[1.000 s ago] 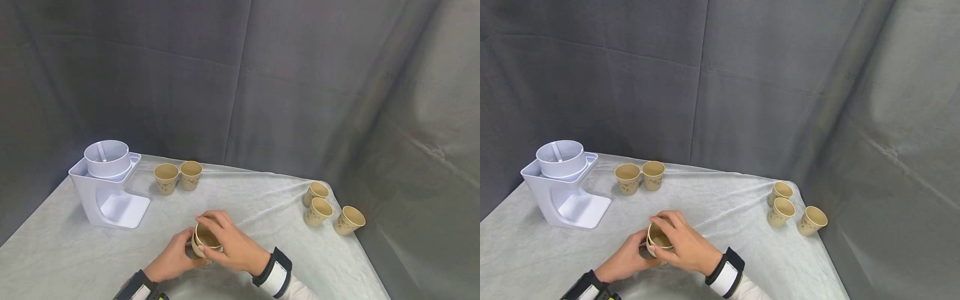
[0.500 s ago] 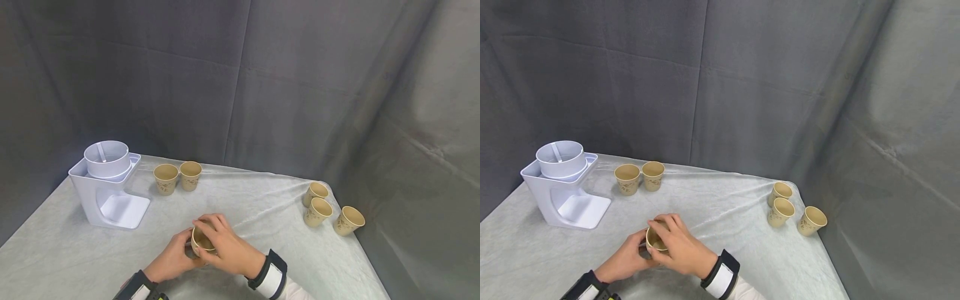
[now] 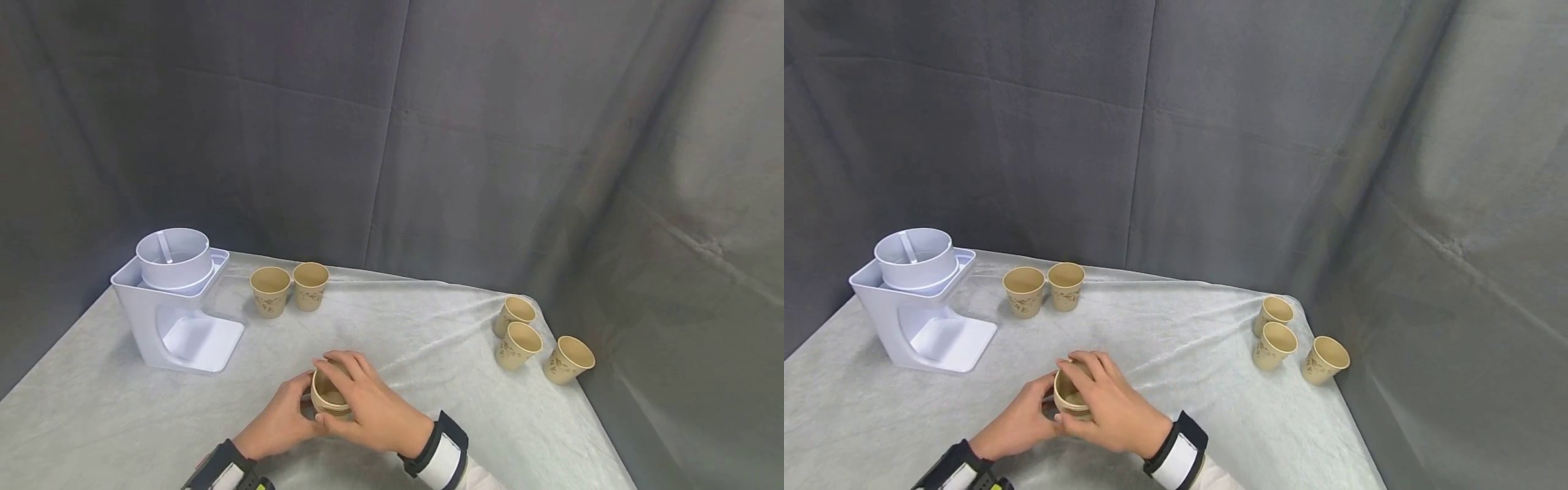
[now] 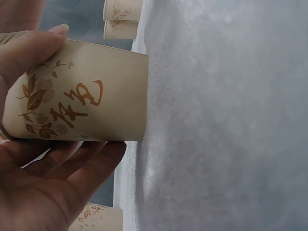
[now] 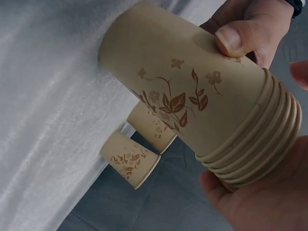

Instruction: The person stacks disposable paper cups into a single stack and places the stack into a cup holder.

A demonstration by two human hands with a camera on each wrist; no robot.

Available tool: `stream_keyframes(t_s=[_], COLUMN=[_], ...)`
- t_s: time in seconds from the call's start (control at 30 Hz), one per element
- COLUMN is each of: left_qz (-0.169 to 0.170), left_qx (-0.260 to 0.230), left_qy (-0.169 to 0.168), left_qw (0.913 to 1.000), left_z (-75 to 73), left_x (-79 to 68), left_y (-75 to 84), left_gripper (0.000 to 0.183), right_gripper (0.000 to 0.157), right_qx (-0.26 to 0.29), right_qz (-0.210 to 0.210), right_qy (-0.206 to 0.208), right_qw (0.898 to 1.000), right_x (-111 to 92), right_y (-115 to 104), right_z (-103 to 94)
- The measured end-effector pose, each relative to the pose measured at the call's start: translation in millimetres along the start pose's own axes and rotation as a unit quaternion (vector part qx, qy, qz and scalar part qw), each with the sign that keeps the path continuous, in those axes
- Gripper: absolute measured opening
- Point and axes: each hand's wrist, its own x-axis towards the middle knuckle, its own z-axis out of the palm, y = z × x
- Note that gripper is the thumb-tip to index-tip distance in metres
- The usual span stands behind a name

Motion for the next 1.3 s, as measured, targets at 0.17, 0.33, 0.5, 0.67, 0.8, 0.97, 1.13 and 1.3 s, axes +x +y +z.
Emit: stream_keyframes(t_s=[0.17, 0.33, 0.5, 0.67, 0.8, 0.97, 1.13, 1.3], left_qz=[0.014, 0.004, -0.001, -0.001, 0.003, 0.004, -0.001, -0.009], left_qx=[-0.01, -0.011, 0.004, 0.011, 0.018, 0.021, 0.023, 0.019], left_qy=[0.01, 0.026, 0.034, 0.036, 0.038, 0.038, 0.039, 0.037], left_qw=[0.9998, 0.9996, 0.9994, 0.9993, 0.9991, 0.999, 0.999, 0.9991], left_z=[2.0, 4.9, 5.1, 4.7, 4.6, 3.8, 3.5, 3.8], left_x=[-0.4, 1.3, 1.9, 2.0, 0.6, -0.4, 0.5, 1.0], left_y=[0.0, 0.4, 1.2, 2.1, 2.5, 2.0, 1.4, 3.1], left_gripper=[0.068, 0.069, 0.07, 0.07, 0.069, 0.067, 0.068, 0.068], right_gripper=[0.062, 0.058, 0.051, 0.047, 0.043, 0.044, 0.045, 0.048], right_qx=[0.051, 0.051, 0.026, -0.005, -0.05, -0.09, -0.095, -0.103], right_qz=[0.028, 0.074, 0.126, 0.178, 0.221, 0.265, 0.306, 0.357], right_qy=[0.007, 0.057, 0.121, 0.172, 0.195, 0.202, 0.217, 0.229], right_qw=[0.998, 0.994, 0.984, 0.969, 0.954, 0.939, 0.922, 0.9], right_x=[-12.9, -32.5, -57.7, -83.7, -101.6, -119.7, -131.7, -142.4], right_y=[6.7, 34.6, 75.1, 113.0, 140.3, 167.5, 186.4, 206.2], right_z=[-7.8, -28.4, -49.3, -62.0, -63.4, -62.4, -65.5, -71.2])
